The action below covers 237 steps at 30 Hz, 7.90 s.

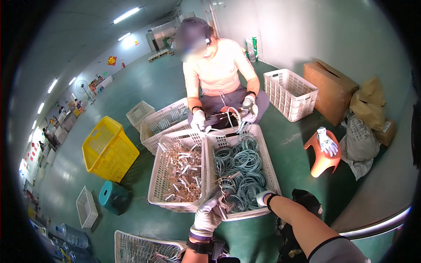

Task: The person sits on the floor and sorts green coiled cables from a white basket. They pick up individual coils, inspect them, and place them into a separate white basket. Another person is seen working nearby with similar materials.

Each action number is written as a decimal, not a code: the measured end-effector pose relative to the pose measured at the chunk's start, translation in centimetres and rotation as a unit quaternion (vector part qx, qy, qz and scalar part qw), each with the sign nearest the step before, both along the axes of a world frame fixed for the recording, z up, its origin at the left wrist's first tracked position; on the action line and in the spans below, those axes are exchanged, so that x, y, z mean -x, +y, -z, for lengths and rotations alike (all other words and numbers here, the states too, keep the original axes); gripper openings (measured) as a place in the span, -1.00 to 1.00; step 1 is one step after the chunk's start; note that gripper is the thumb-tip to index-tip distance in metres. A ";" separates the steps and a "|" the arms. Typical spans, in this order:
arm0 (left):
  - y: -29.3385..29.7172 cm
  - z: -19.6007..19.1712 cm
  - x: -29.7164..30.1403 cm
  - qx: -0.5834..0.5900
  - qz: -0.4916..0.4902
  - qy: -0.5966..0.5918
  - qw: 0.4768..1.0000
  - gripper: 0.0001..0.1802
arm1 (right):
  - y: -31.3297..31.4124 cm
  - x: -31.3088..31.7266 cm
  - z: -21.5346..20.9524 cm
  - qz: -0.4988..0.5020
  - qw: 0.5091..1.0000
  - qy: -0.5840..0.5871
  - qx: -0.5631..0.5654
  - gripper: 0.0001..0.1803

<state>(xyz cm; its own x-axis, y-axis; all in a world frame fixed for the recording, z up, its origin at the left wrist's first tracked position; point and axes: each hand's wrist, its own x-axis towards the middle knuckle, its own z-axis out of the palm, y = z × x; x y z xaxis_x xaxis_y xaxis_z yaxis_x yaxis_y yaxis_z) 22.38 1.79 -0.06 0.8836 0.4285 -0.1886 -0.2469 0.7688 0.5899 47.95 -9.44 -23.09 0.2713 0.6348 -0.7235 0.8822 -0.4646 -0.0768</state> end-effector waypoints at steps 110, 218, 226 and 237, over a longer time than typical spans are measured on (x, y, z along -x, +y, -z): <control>-1.2 1.4 -2.8 -0.101 -0.044 0.051 0.993 -0.01 | 1.4 4.4 -20.4 0.229 0.683 0.408 -0.561 -0.73; 2.1 3.8 -2.2 0.025 -0.128 -0.110 0.985 -0.30 | 6.0 -1.0 -14.7 0.124 0.771 0.160 -0.604 -0.83; 2.1 3.3 -2.3 0.032 -0.102 -0.111 0.988 -0.37 | 4.9 1.9 -19.3 0.235 0.750 0.339 -0.517 -0.82; -0.1 1.3 -0.9 0.085 -0.013 -0.136 0.987 -0.24 | 1.8 4.6 -24.0 0.174 0.764 0.460 -0.417 -0.87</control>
<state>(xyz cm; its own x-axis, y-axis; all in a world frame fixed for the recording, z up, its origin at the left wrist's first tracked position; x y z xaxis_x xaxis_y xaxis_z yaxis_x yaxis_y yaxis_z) 23.33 1.67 -1.32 0.9007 0.4341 -0.0173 -0.3989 0.8421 0.3629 43.40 -7.68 0.92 0.1485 0.9845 -0.0932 0.1095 -0.1101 -0.9879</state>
